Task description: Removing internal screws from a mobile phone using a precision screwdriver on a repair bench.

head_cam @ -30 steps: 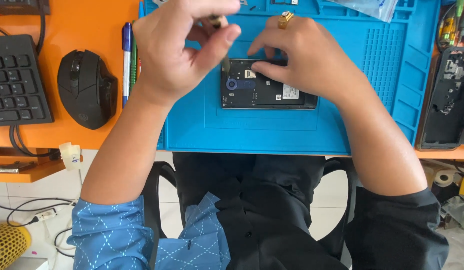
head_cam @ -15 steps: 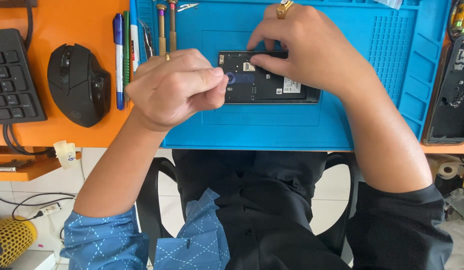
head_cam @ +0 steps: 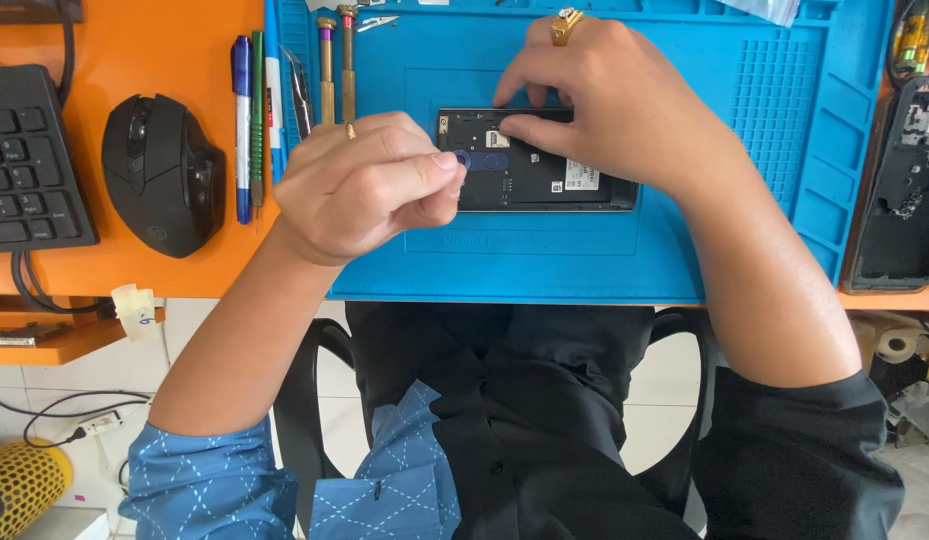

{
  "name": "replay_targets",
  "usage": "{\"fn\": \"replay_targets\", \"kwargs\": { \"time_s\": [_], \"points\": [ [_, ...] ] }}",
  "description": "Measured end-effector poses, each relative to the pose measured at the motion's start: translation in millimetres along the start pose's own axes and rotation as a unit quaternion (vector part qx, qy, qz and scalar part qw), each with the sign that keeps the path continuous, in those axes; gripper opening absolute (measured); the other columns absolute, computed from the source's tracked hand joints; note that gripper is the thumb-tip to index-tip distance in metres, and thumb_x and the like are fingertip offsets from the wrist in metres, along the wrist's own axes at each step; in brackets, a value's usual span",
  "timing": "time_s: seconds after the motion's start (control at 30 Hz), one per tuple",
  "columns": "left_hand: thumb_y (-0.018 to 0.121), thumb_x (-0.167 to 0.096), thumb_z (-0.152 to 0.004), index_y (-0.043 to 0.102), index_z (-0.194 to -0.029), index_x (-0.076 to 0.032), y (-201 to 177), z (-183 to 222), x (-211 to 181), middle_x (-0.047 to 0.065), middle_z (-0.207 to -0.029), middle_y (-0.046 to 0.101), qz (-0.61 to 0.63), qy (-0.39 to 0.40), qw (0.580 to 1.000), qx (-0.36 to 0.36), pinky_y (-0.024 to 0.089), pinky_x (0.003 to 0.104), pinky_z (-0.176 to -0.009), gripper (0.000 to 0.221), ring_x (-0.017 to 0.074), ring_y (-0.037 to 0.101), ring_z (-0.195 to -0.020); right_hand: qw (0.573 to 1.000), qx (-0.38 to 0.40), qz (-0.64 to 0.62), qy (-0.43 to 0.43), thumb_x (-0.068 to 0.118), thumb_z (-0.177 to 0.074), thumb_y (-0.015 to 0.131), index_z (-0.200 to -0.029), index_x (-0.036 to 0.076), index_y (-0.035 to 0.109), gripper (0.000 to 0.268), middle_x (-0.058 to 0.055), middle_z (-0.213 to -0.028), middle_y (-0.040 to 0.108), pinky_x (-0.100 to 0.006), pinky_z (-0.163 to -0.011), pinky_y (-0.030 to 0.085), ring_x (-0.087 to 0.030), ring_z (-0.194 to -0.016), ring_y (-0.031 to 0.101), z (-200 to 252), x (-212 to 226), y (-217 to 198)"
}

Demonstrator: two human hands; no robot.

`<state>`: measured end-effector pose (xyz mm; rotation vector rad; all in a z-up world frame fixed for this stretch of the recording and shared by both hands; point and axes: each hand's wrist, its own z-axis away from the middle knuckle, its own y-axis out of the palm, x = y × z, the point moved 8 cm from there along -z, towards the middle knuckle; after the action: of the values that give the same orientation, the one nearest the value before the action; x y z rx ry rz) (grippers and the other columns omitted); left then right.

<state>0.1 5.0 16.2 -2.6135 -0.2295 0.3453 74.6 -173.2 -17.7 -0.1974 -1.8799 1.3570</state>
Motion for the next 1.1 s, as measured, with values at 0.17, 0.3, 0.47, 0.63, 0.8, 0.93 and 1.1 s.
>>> {"fn": "replay_targets", "kwargs": {
  "time_s": [0.17, 0.3, 0.47, 0.63, 0.8, 0.93, 1.1],
  "points": [
    [0.063, -0.014, -0.109, 0.072, -0.095, 0.011, -9.2, -16.4, 17.1, 0.021, -0.083, 0.07, 0.107, -0.167, 0.979, -0.055, 0.059, 0.039, -0.067, 0.031, 0.0325, 0.071, -0.074, 0.996, -0.03, -0.057, -0.059, 0.005, -0.1, 0.082, -0.114, 0.005, 0.077, 0.015, -0.01, -0.099, 0.06, -0.043, -0.077, 0.045, -0.03, -0.091, 0.058, -4.3, 25.1, -10.1],
    [0.058, -0.013, -0.114, 0.053, -0.112, 0.011, -16.5, -14.4, 28.2, 0.027, -0.093, 0.068, 0.145, -0.197, 0.964, -0.107, 0.063, 0.035, -0.061, 0.025, 0.0361, 0.074, -0.08, 0.987, -0.022, -0.129, -0.096, 0.01, -0.096, 0.088, -0.114, 0.007, 0.077, 0.021, -0.011, -0.105, 0.061, -0.041, -0.085, 0.047, -0.03, -0.099, 0.06, -8.3, 40.4, -1.6],
    [0.061, -0.011, -0.112, 0.051, -0.116, 0.008, -14.4, -10.5, 27.0, 0.026, -0.095, 0.07, 0.138, -0.194, 0.964, -0.118, 0.063, 0.035, -0.066, 0.021, 0.0348, 0.075, -0.081, 0.985, -0.023, -0.147, -0.088, 0.011, -0.099, 0.086, -0.108, 0.008, 0.075, 0.015, -0.009, -0.1, 0.061, -0.04, -0.081, 0.047, -0.028, -0.094, 0.06, -10.0, 38.3, 3.8],
    [0.061, -0.008, -0.113, 0.047, -0.122, 0.001, -12.8, -7.8, 26.3, 0.026, -0.098, 0.07, 0.127, -0.173, 0.969, -0.123, 0.062, 0.033, -0.066, 0.019, 0.0333, 0.076, -0.081, 0.986, -0.024, -0.149, -0.076, 0.008, -0.1, 0.084, -0.1, 0.008, 0.074, 0.011, -0.008, -0.095, 0.06, -0.038, -0.076, 0.049, -0.026, -0.089, 0.06, -11.7, 38.9, 2.2],
    [0.061, -0.003, -0.112, 0.045, -0.123, -0.001, -12.2, -7.7, 25.3, 0.026, -0.099, 0.068, 0.146, -0.167, 0.967, -0.124, 0.065, 0.039, -0.078, 0.02, 0.0364, 0.076, -0.088, 0.986, -0.02, -0.153, -0.056, 0.005, -0.1, 0.082, -0.096, 0.009, 0.07, 0.013, -0.005, -0.089, 0.057, -0.036, -0.074, 0.047, -0.023, -0.086, 0.057, -12.4, 37.7, 3.3],
    [0.061, -0.004, -0.112, 0.045, -0.124, -0.001, -12.8, -8.1, 24.5, 0.026, -0.099, 0.069, 0.132, -0.155, 0.972, -0.115, 0.065, 0.036, -0.074, 0.02, 0.0358, 0.076, -0.085, 0.986, -0.023, -0.156, -0.063, 0.004, -0.1, 0.081, -0.096, 0.008, 0.07, 0.012, -0.006, -0.09, 0.058, -0.036, -0.074, 0.049, -0.024, -0.086, 0.058, -12.1, 38.6, 2.3],
    [0.062, -0.004, -0.112, 0.045, -0.123, 0.0, -13.0, -7.8, 26.0, 0.026, -0.098, 0.069, 0.136, -0.164, 0.97, -0.116, 0.064, 0.035, -0.071, 0.021, 0.0347, 0.075, -0.084, 0.987, -0.019, -0.151, -0.06, 0.004, -0.1, 0.08, -0.097, 0.007, 0.071, 0.01, -0.007, -0.091, 0.06, -0.036, -0.074, 0.05, -0.024, -0.085, 0.059, -12.6, 38.5, 1.9]
  ]
}}
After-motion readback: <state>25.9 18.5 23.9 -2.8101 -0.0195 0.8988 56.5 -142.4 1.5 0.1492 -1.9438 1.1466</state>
